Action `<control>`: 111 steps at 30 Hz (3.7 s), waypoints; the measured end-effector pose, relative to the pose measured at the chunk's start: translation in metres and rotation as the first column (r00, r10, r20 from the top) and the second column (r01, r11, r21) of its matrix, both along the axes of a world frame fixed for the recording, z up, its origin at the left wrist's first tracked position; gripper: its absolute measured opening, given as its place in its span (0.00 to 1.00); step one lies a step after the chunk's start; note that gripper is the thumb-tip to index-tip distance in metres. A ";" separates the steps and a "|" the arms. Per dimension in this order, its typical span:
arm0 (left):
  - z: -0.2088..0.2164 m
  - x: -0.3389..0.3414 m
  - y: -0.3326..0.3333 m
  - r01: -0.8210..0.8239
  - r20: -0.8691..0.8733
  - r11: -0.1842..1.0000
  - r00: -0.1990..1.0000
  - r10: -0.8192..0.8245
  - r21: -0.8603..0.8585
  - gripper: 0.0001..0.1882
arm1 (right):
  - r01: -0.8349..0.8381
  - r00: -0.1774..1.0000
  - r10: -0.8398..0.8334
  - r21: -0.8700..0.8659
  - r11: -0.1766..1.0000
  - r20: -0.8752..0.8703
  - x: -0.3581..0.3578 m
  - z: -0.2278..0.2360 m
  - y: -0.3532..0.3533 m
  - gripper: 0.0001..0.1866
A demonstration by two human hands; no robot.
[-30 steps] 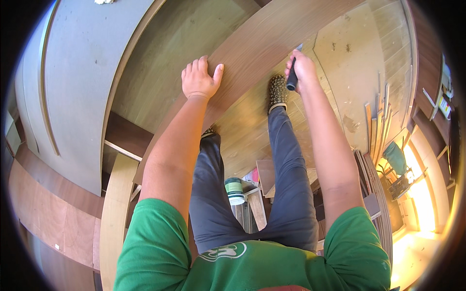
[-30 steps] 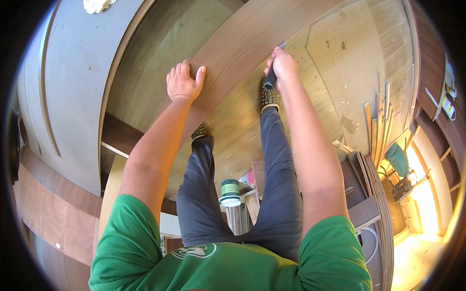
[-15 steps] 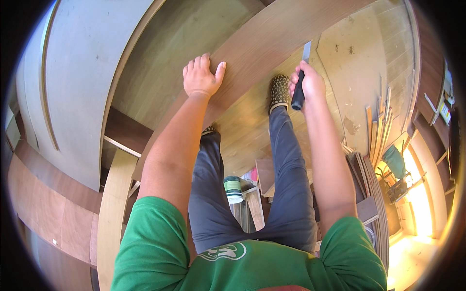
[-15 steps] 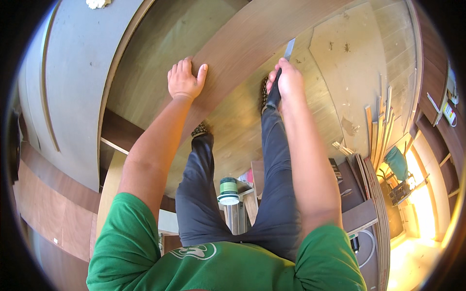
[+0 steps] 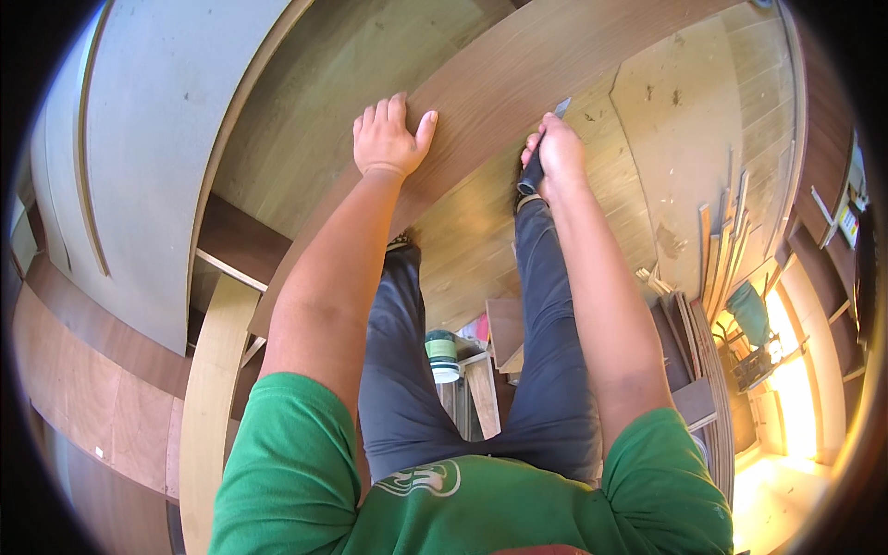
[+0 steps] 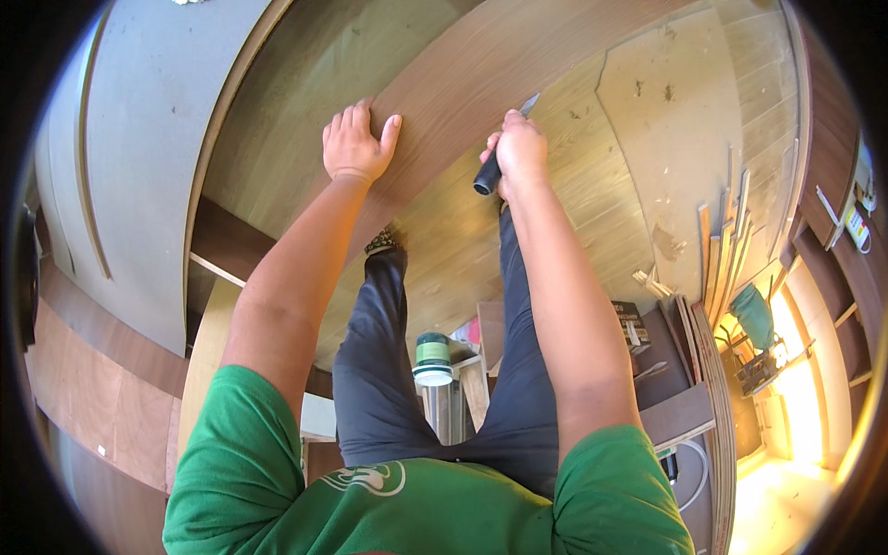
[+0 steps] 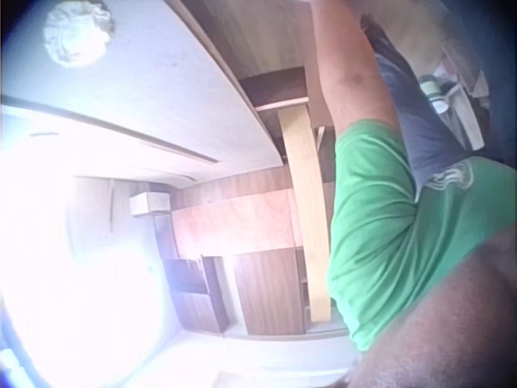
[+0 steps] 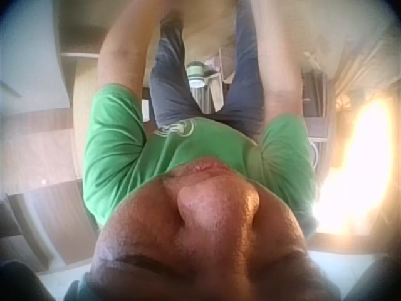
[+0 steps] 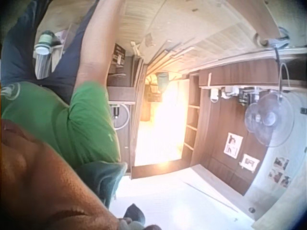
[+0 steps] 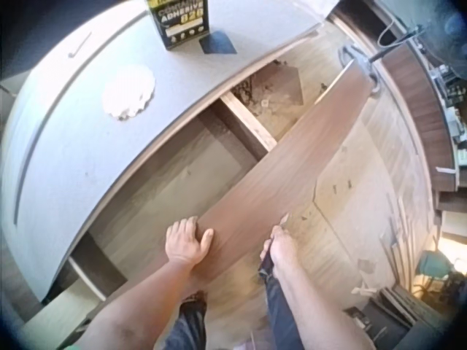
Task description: The person applies a veneer strip to the edge of a curved plywood panel by hand, using a small blade to trim the excess material along the edge and then lifting the finished panel.
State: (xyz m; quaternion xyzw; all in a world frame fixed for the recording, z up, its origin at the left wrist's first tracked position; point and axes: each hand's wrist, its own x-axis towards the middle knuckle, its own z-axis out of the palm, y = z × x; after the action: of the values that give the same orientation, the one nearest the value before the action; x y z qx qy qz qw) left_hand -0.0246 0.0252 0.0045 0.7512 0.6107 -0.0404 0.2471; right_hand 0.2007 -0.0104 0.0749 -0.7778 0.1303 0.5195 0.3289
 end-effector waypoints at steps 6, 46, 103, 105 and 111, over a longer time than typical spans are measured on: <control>0.001 -0.008 -0.003 -0.008 -0.028 1.000 1.000 0.009 0.010 0.31 | -0.017 0.993 0.019 0.017 1.000 -0.113 -0.002 0.029 -0.012 0.12; -0.007 -0.003 -0.003 0.013 -0.017 0.992 1.000 -0.011 0.125 0.29 | 0.028 0.990 -0.029 -0.008 1.000 -0.141 -0.038 0.012 -0.029 0.13; -0.005 -0.006 -0.003 0.040 -0.069 0.996 0.997 -0.034 0.078 0.30 | 0.088 0.993 -0.081 0.082 0.993 -0.085 0.064 0.024 0.033 0.16; -0.005 -0.004 -0.003 0.039 -0.061 0.997 0.998 -0.035 0.070 0.30 | 0.051 0.999 -0.047 0.161 0.986 -0.026 0.113 0.012 0.053 0.16; -0.005 -0.007 -0.002 0.038 -0.056 0.995 0.998 -0.033 0.092 0.30 | 0.181 0.982 -0.190 0.234 0.955 0.017 0.098 0.016 0.041 0.16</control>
State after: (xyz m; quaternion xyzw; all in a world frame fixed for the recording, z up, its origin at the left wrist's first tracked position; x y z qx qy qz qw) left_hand -0.0313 0.0229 -0.0004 0.7713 0.6049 -0.0370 0.1944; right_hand 0.2985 0.0310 0.0907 -0.7287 0.1348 0.4825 0.4669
